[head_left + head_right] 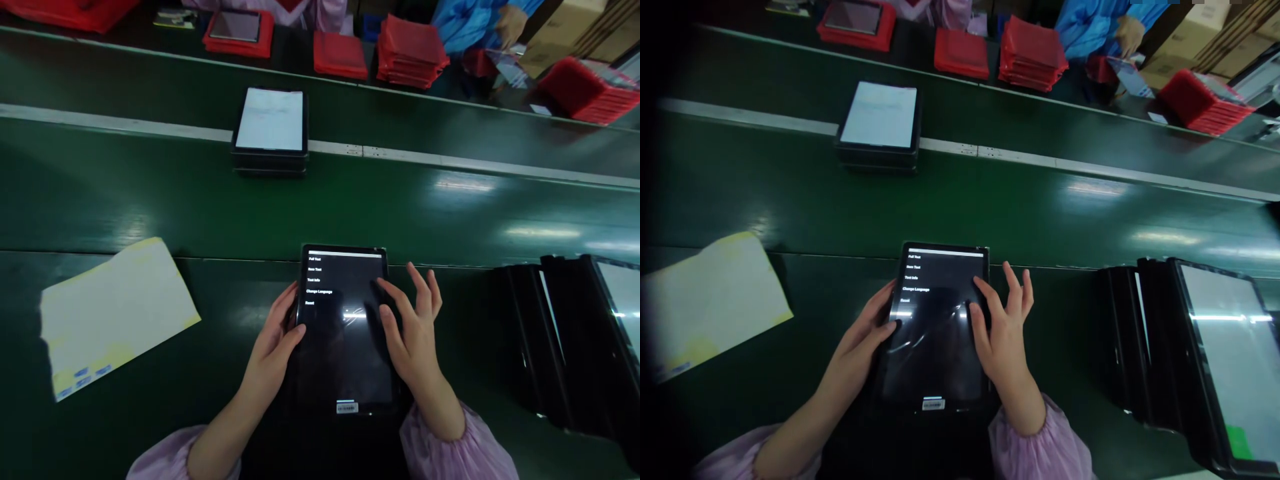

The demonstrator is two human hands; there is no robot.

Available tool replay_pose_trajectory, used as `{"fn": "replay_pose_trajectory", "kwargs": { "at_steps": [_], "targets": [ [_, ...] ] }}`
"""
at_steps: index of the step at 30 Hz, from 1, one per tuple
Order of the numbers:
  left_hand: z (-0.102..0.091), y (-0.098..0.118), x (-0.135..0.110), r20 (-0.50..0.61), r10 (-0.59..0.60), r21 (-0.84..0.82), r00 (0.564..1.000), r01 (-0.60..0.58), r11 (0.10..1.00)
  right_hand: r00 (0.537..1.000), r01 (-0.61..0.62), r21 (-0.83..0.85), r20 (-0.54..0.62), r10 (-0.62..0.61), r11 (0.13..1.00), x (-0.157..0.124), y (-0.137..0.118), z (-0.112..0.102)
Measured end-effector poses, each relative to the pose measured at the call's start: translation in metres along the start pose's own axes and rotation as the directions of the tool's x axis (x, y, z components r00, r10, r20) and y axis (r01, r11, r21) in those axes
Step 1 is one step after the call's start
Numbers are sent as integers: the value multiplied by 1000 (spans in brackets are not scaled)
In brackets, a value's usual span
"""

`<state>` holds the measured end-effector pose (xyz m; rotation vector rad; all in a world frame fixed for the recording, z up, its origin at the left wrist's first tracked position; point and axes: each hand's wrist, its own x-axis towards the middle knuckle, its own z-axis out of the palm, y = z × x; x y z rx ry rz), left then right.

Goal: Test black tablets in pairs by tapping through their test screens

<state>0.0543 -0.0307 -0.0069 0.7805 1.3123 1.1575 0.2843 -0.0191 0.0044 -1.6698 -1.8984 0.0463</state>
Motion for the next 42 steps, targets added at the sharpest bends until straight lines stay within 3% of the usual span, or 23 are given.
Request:
{"fn": "replay_pose_trajectory", "kwargs": {
  "at_steps": [4, 11, 29, 36, 42],
  "targets": [
    [0, 1, 0, 3, -4, -2, 1000, 4, 1000, 999, 31, 6, 37, -31, 1000, 4, 2, 1],
    [-1, -6, 1, -6, -41, -71, 999, 40, 997, 996, -29, 61, -80, 34, 998, 5, 5, -9],
    [-4, -8, 3, 10, -26, -86, 1000, 26, 996, 996, -42, 131, -79, 53, 991, 5, 7, -7],
    [-11, -8, 4, 59, -15, -32, 998, 17, 999, 996, -55, 160, -63, 66, 986, 5, 7, -9],
    [-7, -11, 0, 83, 59, 143, 995, -70, 987, 997, -51, 161, -55, 61, 986, 5, 6, -9]
  ]
}}
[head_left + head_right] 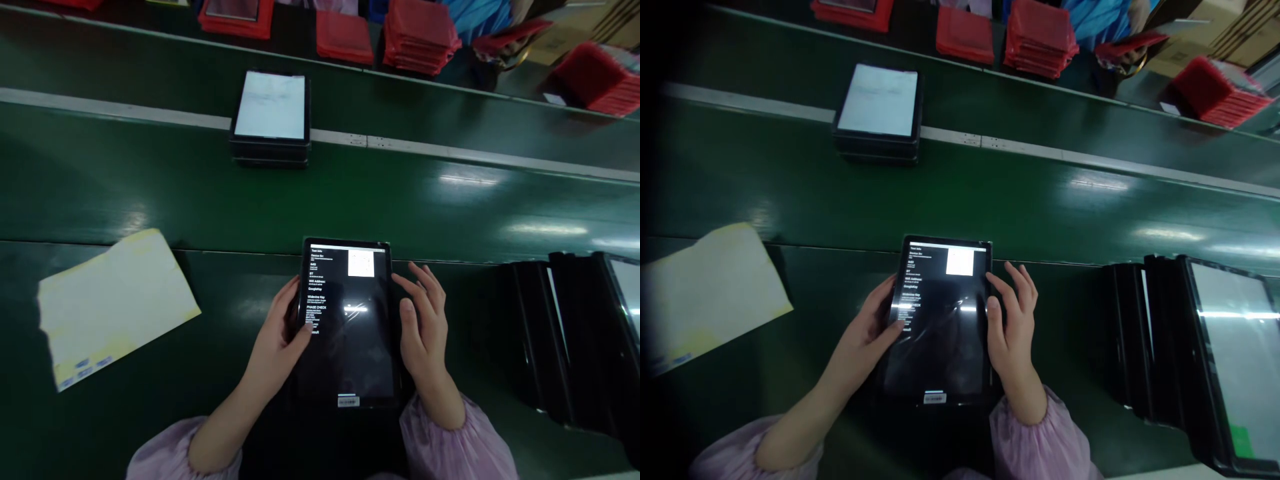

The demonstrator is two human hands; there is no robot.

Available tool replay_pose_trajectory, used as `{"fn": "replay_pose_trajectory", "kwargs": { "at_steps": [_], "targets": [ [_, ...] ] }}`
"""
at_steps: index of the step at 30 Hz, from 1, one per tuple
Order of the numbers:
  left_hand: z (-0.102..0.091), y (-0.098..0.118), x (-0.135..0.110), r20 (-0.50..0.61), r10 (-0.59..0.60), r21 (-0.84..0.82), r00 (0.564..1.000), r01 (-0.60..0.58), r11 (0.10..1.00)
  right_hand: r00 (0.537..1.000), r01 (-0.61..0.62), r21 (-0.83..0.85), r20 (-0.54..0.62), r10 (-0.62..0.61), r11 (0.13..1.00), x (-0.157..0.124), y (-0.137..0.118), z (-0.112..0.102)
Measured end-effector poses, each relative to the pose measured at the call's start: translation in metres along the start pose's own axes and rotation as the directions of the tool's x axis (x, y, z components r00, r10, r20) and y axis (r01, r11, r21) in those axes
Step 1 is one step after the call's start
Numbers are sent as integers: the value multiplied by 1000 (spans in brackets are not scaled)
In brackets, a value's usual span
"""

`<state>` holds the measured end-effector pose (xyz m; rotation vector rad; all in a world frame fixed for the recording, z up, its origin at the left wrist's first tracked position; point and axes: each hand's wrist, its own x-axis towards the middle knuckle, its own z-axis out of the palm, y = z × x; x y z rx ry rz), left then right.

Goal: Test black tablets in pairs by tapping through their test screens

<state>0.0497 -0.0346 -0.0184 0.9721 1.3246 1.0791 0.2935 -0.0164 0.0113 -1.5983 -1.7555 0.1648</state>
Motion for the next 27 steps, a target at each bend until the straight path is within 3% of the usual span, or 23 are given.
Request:
{"fn": "replay_pose_trajectory", "kwargs": {
  "at_steps": [3, 15, 27],
  "targets": [
    [4, -3, -2, -3, 36, 41, 999, -36, 999, 1000, 22, -13, 14, -22, 1000, 2, -1, 2],
    [-1, 3, 0, 46, -2, -70, 999, 5, 998, 990, 12, -8, 140, -11, 1000, 1, 0, 16],
    [-4, 6, 2, 61, -6, -18, 998, 7, 1000, 993, -4, -30, 115, 8, 1000, 8, 0, 21]
  ]
}}
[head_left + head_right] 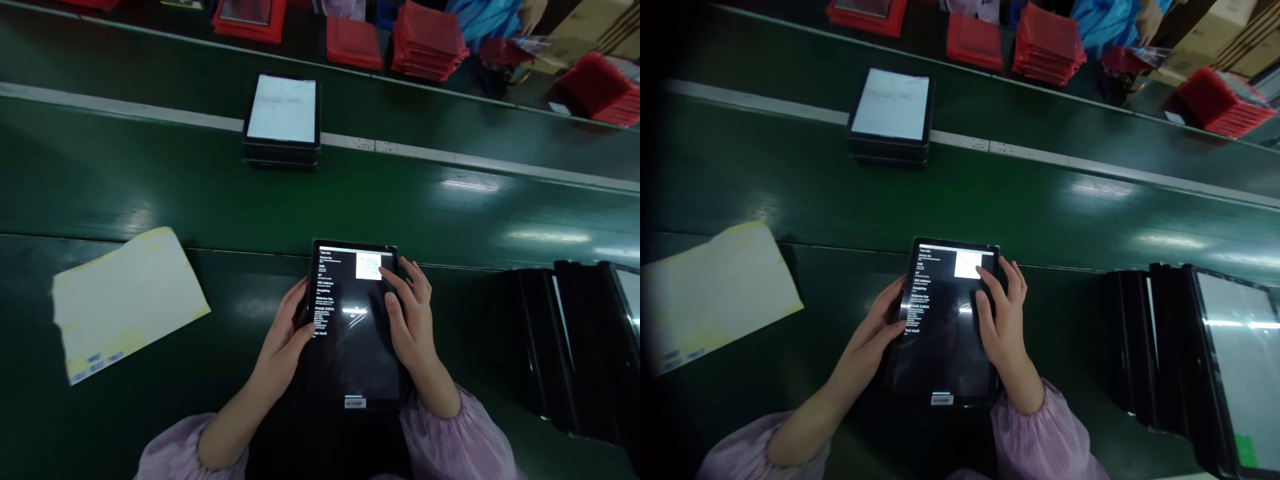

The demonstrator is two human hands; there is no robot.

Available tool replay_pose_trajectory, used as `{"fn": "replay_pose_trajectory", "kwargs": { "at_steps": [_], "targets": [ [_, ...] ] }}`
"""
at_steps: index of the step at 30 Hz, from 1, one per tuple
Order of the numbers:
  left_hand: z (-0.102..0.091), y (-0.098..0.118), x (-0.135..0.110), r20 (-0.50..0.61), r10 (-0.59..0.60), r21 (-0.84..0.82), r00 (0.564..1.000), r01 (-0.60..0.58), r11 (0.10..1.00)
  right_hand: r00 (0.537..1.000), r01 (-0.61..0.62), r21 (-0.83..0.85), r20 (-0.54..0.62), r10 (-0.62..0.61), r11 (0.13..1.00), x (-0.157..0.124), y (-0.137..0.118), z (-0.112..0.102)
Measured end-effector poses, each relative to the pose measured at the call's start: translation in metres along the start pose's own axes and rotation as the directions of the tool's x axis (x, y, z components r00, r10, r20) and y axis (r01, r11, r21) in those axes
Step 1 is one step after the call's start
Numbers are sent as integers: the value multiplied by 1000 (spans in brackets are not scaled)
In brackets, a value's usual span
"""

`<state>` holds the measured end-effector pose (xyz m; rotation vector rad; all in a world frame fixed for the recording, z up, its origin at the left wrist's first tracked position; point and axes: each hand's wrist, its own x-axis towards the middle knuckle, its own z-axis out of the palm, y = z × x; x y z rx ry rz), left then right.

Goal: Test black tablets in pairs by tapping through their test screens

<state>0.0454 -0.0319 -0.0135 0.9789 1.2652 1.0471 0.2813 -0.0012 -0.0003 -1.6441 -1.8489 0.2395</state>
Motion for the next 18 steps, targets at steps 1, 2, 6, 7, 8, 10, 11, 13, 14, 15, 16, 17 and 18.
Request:
{"fn": "replay_pose_trajectory", "kwargs": {
  "at_steps": [1, 2, 6, 7, 8, 10, 11, 13, 14, 15, 16, 17, 18],
  "targets": [
    [1, -1, 0, -7, 7, 21, 1000, -7, 1000, 1000, -2, 0, 2, 2, 1000, 0, 0, 0],
    [2, -2, 0, -17, 18, 49, 1000, -17, 999, 1000, -3, 4, 4, 3, 1000, -1, 0, 0],
    [7, -6, -2, -38, 95, 219, 995, -85, 972, 1000, 6, 22, -11, -6, 1000, 0, 1, -3],
    [7, -6, -2, -31, 113, 254, 993, -102, 962, 1000, 6, 21, -9, -6, 1000, 0, 1, -3],
    [7, -7, -3, -21, 123, 272, 992, -113, 956, 1000, 3, 18, -5, -3, 1000, 0, 1, -4],
    [6, -7, -3, 5, 114, 258, 993, -111, 960, 1000, -4, 9, 9, 4, 1000, 1, 1, -4],
    [5, -6, -3, 16, 99, 236, 995, -100, 967, 1000, -3, 6, 10, 3, 1000, 1, 1, -4],
    [4, -6, -3, 21, 70, 190, 997, -73, 979, 1000, 6, 7, -1, -6, 1000, 1, 1, -3],
    [3, -5, -3, 18, 63, 172, 998, -65, 983, 1000, 10, 9, -5, -10, 1000, 1, 1, -2],
    [3, -5, -3, 16, 57, 156, 998, -59, 986, 1000, 12, 9, -7, -12, 1000, 1, 1, -1],
    [2, -5, -2, 16, 49, 142, 999, -51, 989, 1000, 11, 8, -6, -11, 1000, 1, 1, -1],
    [2, -5, -2, 17, 39, 129, 999, -41, 991, 1000, 8, 5, -1, -8, 1000, 1, 2, 0],
    [2, -4, -2, 20, 28, 116, 999, -30, 993, 1000, 5, 2, 6, -5, 1000, 0, 2, 0]
  ]
}}
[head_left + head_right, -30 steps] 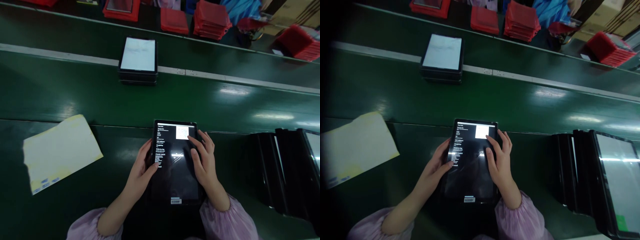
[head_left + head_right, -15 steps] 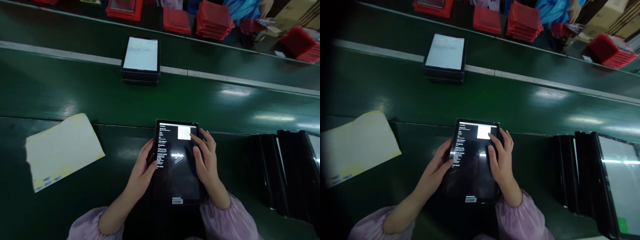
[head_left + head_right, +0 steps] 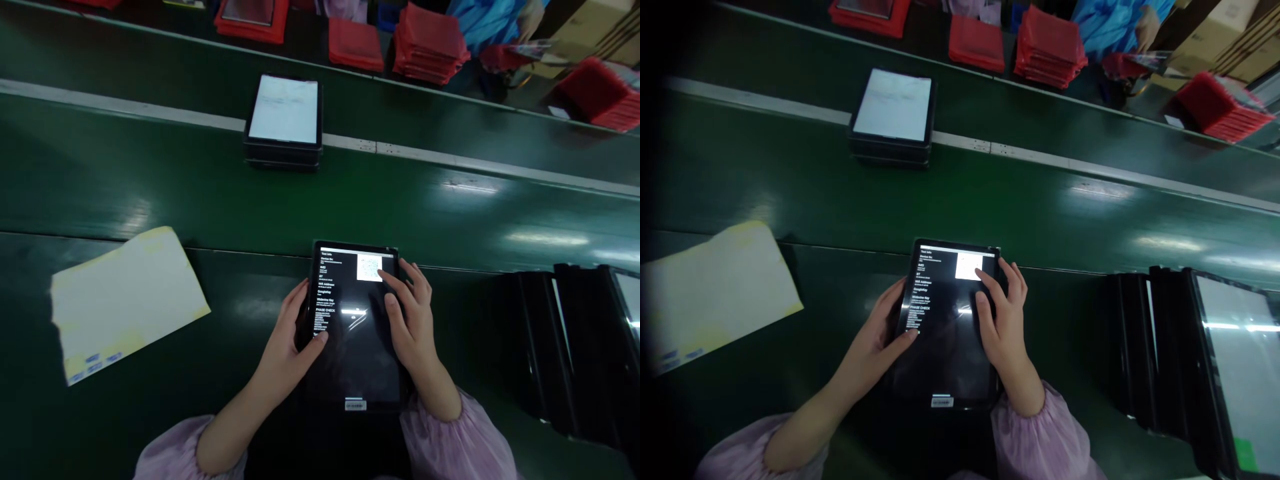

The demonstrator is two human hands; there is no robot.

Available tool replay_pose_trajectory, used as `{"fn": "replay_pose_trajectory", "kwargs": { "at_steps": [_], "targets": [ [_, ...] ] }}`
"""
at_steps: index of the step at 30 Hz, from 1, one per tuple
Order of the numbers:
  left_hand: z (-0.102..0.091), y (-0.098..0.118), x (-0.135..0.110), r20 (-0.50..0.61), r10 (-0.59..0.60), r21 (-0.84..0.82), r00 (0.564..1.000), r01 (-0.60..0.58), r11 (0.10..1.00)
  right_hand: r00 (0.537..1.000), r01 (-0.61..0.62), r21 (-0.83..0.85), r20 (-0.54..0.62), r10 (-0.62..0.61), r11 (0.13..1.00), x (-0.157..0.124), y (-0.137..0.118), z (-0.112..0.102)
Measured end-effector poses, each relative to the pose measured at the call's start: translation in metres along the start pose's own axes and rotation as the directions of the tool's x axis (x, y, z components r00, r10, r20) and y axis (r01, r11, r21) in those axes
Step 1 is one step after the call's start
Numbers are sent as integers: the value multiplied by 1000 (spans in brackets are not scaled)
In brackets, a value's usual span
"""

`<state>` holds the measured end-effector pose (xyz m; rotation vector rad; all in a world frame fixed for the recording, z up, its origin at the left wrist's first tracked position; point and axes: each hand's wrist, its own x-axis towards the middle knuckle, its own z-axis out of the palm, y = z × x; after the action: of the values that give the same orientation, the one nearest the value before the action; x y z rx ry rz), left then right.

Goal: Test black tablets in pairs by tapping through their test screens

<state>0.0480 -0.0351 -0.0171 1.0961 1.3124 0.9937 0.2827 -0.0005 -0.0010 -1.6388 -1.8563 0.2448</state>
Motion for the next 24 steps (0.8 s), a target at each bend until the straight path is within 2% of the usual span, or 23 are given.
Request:
{"fn": "replay_pose_trajectory", "kwargs": {
  "at_steps": [5, 9, 18, 21, 24],
  "targets": [
    [0, 2, 0, -1, -11, -56, 1000, 11, 998, 1000, 1, -2, 16, -1, 1000, 0, 0, 0],
    [-1, 3, 1, -17, 13, -30, 1000, -14, 999, 1000, 4, 5, 8, -4, 1000, 0, -1, 0],
    [7, 0, -2, -33, 40, 222, 999, -32, 974, 999, 6, 18, 31, -7, 1000, 2, 0, -5],
    [7, -2, -4, 12, 44, 145, 999, -45, 988, 998, 55, -40, 24, -54, 998, 8, -8, -9],
    [5, -4, -5, 17, 40, -4, 999, -40, 999, 983, 179, -101, 56, -174, 979, 16, -21, -13]
  ]
}}
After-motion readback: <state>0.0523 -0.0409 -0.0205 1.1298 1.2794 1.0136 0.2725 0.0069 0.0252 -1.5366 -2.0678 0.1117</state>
